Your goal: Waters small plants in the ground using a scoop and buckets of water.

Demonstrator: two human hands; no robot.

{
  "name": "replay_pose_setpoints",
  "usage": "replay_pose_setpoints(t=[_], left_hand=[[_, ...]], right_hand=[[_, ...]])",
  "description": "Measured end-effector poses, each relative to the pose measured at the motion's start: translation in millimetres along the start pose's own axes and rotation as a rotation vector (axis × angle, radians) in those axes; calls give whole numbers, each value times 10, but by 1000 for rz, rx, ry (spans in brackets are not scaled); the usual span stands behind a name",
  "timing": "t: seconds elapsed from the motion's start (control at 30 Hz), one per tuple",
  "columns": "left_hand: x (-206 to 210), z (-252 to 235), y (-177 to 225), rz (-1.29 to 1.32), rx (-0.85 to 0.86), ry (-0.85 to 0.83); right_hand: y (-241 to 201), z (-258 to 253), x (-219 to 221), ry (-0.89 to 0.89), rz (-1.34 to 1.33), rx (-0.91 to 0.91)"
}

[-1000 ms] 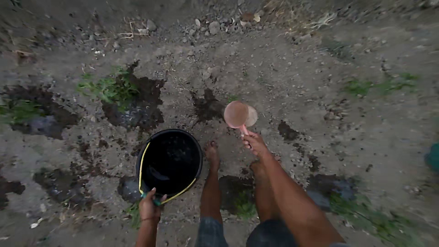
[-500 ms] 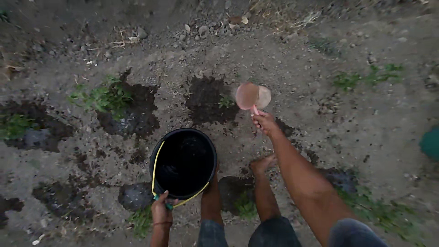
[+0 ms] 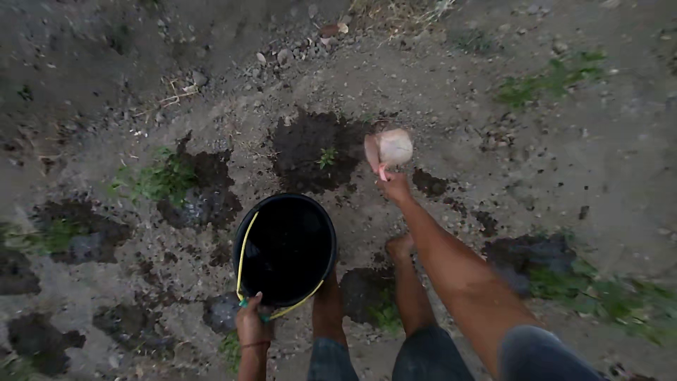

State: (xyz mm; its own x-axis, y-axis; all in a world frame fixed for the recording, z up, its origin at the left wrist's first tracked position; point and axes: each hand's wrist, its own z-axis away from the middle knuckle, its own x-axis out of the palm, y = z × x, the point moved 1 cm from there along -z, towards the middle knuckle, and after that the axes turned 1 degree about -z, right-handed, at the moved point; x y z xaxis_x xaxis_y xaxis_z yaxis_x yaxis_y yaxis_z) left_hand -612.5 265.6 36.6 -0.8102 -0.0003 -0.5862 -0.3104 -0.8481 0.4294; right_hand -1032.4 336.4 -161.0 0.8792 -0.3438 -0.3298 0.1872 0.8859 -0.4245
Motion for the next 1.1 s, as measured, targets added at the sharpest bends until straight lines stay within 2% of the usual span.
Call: replay_pose_setpoints(t=[0.1, 0.33, 0.43, 0.5, 0.57, 0.67, 0.7, 0.77, 0.8, 0.9, 0.97, 1.03, 1.1], left_hand=[[88, 84, 24, -70, 78, 13], [498, 444, 72, -81, 118, -35], [686, 673, 89, -174, 166, -69], [836, 899, 110, -252, 193, -104], [1015, 1197, 145, -301, 215, -158], [1282, 1744, 157, -350, 254, -239], [1372, 1942, 169, -376, 285, -267], [1548, 2315, 209, -419, 345, -323], [1632, 2475, 237, -432, 367, -351], [1970, 2810, 282, -464, 449, -404], [2311, 3027, 340, -469, 457, -435], [2704, 3229, 363, -467, 439, -473], [3063, 3416, 317, -460, 423, -477]], right_hand=[[81, 91, 21, -12, 82, -26], [212, 314, -124, -74, 270, -86], [570, 571, -308, -58, 47, -145], [904, 966, -448, -100, -119, -174], [1188, 1424, -626, -225, 14, -255], [1414, 1775, -825, -436, 435, -432], [1390, 1782, -895, -446, 508, -493], [1354, 1602, -1019, -348, 550, -669], [1309, 1444, -1111, -312, 557, -694], [1261, 1036, -1487, -292, 572, -557], [1328, 1027, -1715, -386, 496, -391], [1538, 1040, -1823, -469, 289, -273], [1768, 1054, -1949, -480, -25, -173]])
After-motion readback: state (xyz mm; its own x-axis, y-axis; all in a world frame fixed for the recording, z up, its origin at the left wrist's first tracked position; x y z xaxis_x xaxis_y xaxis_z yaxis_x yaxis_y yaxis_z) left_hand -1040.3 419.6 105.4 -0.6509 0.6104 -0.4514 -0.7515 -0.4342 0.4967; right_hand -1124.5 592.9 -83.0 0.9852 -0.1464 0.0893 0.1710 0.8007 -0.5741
